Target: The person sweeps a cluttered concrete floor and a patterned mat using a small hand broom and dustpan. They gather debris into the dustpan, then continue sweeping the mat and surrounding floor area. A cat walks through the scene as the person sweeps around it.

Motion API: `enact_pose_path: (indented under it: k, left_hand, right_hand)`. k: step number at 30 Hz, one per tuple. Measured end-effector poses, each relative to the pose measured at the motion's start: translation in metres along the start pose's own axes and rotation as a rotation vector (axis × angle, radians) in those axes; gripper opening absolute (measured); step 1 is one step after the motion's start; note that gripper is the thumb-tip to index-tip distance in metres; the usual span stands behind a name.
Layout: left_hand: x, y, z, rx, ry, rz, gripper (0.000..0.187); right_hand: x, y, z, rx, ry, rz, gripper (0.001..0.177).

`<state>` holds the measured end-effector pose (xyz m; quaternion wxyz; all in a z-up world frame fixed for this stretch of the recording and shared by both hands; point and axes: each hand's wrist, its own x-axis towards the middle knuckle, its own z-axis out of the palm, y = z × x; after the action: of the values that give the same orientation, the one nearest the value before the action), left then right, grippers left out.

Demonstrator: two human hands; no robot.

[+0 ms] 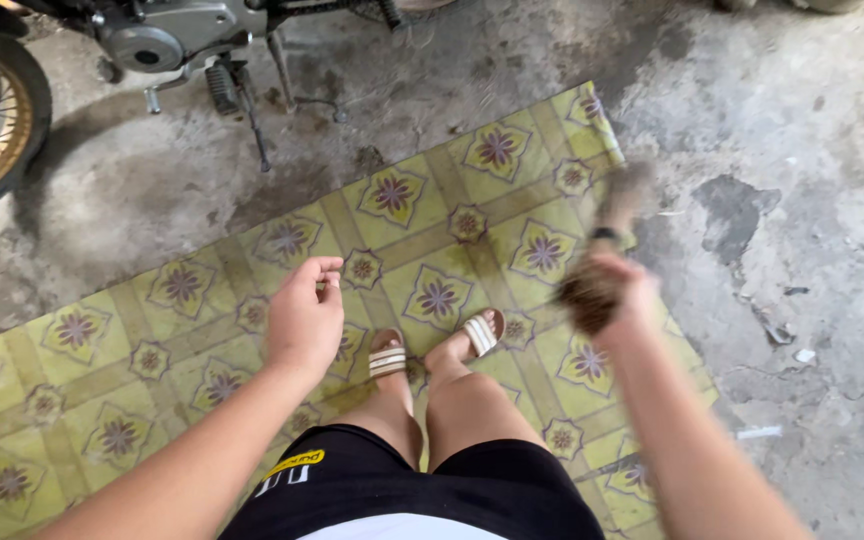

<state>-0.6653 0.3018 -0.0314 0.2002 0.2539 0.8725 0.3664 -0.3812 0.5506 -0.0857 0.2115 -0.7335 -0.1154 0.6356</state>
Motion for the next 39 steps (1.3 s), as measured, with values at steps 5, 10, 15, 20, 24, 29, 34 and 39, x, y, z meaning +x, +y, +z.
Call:
enact_pose_path:
  k: [5,10,15,20,24,29,34,39]
  left_hand:
    - [0.012,0.029,0.017,-0.001,0.036,0.05,0.018]
    - [0.024,0.039,0.015,-0.018,0.051,0.13,0.021]
    - [0.023,0.026,0.003,0.067,0.054,0.12,0.02]
    - [0.029,0.014,0.0,0.083,0.039,0.068,0.021]
    - [0.055,0.016,0.007,0.051,-0.055,0.013,0.022]
    - [0.098,0.034,0.025,0.003,-0.149,0.09,0.018]
    - [0.153,0.059,0.041,-0.076,-0.202,0.195,0.017]
    - [0.195,0.068,0.037,-0.079,-0.218,0.238,0.018]
  right_hand:
    - [-0.041,0.063,0.069,-0.187,-0.585,0.47,0.032]
    - [-0.056,0.104,0.145,-0.388,-0.626,0.538,0.026]
    - [0.043,0.049,0.066,0.101,-0.217,0.485,0.025]
    - [0.119,-0.054,-0.086,0.315,-0.166,0.212,0.049]
    - [0.081,-0.086,-0.056,0.288,-0.096,0.074,0.029]
    - [0.002,-0.033,0.027,0.053,-0.101,0.123,0.04]
    - [-0.037,0.042,0.126,-0.056,-0.702,0.448,0.037]
    - [-0.047,0.062,0.247,-0.299,-0.679,0.572,0.026]
